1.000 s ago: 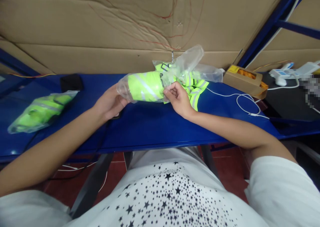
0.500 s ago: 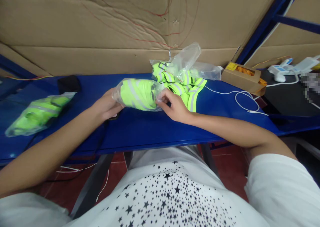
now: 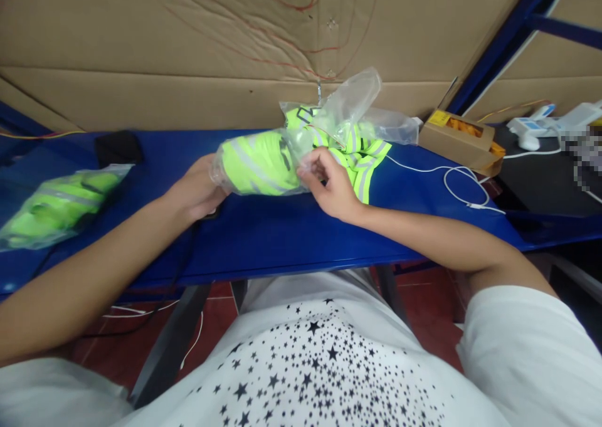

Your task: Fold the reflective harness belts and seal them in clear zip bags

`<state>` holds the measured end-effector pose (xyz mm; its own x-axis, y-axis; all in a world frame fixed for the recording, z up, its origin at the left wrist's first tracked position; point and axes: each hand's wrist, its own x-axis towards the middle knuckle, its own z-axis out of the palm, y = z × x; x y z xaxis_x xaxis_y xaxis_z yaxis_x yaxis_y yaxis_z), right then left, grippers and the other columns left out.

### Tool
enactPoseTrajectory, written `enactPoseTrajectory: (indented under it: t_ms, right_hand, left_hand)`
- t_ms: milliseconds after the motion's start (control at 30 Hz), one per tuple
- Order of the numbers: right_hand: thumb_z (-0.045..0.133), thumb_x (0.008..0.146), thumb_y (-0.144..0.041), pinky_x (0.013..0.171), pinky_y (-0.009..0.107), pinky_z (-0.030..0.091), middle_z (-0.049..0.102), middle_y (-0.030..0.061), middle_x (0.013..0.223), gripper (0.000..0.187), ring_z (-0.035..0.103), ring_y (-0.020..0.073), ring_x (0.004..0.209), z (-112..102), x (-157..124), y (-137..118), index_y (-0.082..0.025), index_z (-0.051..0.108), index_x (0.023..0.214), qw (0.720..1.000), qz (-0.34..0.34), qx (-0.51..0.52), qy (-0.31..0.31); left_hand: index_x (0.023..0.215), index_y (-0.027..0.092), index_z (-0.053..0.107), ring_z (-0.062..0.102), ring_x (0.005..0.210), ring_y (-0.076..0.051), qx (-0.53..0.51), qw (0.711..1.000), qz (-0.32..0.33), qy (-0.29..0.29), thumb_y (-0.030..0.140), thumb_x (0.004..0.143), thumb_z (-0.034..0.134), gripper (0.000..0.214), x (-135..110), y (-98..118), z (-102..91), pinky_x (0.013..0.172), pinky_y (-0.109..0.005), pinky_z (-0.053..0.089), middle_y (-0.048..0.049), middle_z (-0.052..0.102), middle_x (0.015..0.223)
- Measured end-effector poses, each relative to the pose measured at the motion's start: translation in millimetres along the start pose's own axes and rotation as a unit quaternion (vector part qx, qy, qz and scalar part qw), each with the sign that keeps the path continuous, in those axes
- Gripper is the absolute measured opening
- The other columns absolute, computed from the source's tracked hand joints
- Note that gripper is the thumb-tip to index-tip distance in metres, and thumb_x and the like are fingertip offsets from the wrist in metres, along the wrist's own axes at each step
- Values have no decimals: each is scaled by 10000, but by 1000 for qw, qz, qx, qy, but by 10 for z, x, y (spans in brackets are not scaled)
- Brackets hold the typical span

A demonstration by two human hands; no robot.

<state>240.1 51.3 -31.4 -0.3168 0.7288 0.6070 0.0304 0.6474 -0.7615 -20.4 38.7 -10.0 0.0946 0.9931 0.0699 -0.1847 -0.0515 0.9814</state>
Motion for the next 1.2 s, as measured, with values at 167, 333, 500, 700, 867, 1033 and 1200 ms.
enactPoseTrajectory:
  t_ms: [167,333,500,700,867,1033,1200]
  right_hand:
    - [662,924,-712,518,280,484,515,-16,823,482,521,139,666,31,128,100,-284,453,997,996,54,59,44]
    - [596,953,-732,654,352,544,531,0,858,453,535,172,710,-46,186,120,-298,472,991,996,41,5,80]
    - [500,986,-750,908,478,587,603,35,976,450,629,236,928,-131,256,126,-307,518,1057,991,28,-62,117]
    - [457,1003,-725,945,507,579,641,57,1015,439,656,263,990,-215,341,241,-297,536,1064,986,14,-115,121]
    - [551,942,-760,1067,517,572,671,68,1256,516,663,279,1200,-244,299,30,-320,532,1211,993,5,-118,28]
    - [602,894,-806,1092,494,543,663,71,1362,663,629,298,1290,-109,143,-160,-300,542,1319,995,1,-95,-38]
    - [703,877,-724,723,376,548,682,7,846,521,626,195,755,-33,46,-185,-236,635,1047,990,-17,-136,-24]
  left_hand:
    - [967,159,800,754,1143,-303,-18,999,40,18,455,656,981,466,-6,4,89,1016,-378,618,-86,817,1047]
    - [944,177,792,765,1097,-282,-15,991,121,47,429,683,955,398,89,-37,68,1030,-397,608,-58,817,980]
    - [894,189,756,753,1119,-277,0,990,137,23,452,736,883,332,40,9,139,985,-376,608,-30,800,956]
    - [819,213,631,729,1011,-249,-6,983,166,74,423,749,878,332,11,14,180,808,-343,592,6,704,799]
    - [776,221,582,605,690,-142,-5,977,203,69,444,786,861,358,43,-26,23,585,-268,449,39,565,695]
    - [958,222,664,664,814,-170,150,956,252,2,522,732,926,458,-138,37,102,689,-271,508,-11,720,923]
    - [929,204,696,700,890,-201,196,946,255,-29,470,745,930,399,-229,87,195,816,-323,554,-41,749,954]
